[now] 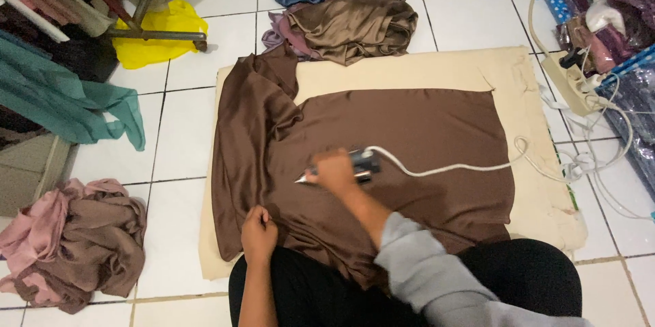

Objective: Ironing a brown piece of clothing on a padded surface on the floor.

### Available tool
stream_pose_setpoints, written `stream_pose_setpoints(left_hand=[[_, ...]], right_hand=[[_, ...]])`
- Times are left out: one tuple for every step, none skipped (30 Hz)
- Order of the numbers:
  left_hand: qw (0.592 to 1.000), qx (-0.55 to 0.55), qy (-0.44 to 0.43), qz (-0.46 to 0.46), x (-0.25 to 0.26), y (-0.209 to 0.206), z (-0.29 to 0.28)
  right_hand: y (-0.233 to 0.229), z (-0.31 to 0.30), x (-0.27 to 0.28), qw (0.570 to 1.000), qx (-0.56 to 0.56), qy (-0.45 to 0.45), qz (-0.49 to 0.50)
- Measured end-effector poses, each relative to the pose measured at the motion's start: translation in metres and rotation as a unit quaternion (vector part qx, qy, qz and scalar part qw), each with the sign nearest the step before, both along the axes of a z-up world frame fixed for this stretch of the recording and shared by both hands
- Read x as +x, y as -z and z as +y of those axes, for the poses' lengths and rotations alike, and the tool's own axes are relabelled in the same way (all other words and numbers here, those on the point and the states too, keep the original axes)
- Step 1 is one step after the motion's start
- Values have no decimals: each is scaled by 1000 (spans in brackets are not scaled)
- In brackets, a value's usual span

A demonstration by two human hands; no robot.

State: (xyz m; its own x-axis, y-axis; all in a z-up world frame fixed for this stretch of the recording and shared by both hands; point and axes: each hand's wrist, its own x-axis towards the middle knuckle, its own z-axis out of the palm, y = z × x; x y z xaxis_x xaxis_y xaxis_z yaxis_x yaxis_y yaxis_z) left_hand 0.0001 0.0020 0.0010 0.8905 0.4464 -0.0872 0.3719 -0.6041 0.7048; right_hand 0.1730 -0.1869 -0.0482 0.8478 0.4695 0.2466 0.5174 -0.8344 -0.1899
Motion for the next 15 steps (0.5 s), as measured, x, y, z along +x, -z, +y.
stream_pose_setpoints(left_hand=[[1000,1,2,0,0,6,1],[1000,12,-1,-13,-1,11,2],[999,23,-4,-25,-2,16,3],[999,25,-1,-25,-1,18,5],[1000,28,-4,-14,-1,21,5],[999,31,-6,-3,-2,24,6],[999,31,-5,-4,-3,23,7],[999,28,-7,-13,-4,23,8],[999,25,-9,-22,-5,23,7],[999,24,-7,-23,-5,23,8],[999,33,-8,-21,-5,23,7],[999,43,-8,-19,-5,23,7],[999,41,-6,-19,-5,20,5],[999,34,-10,-12,-4,18,4],[999,28,-15,-4,-4,15,3]], right_hand=[[-1,11,-6,1000,1,2,0],[-3,21,-11,999,6,-10,-40],[-4,32,-17,997,12,-21,-79],[-6,30,-16,997,13,-18,-79],[-8,27,-16,994,18,-30,-104],[-10,24,-16,991,22,-41,-129],[-10,12,-13,991,23,-39,-129],[-10,1,-9,995,-5,-31,-90],[-9,-11,-6,998,-33,-22,-49],[-9,-31,-1,998,-34,-20,-50],[-8,-51,4,998,-36,14,-48],[-8,-71,8,997,-38,49,-46],[-5,-100,14,997,-39,51,-47],[-1,-128,21,992,-77,85,-48],[2,-155,27,985,-114,119,-49]])
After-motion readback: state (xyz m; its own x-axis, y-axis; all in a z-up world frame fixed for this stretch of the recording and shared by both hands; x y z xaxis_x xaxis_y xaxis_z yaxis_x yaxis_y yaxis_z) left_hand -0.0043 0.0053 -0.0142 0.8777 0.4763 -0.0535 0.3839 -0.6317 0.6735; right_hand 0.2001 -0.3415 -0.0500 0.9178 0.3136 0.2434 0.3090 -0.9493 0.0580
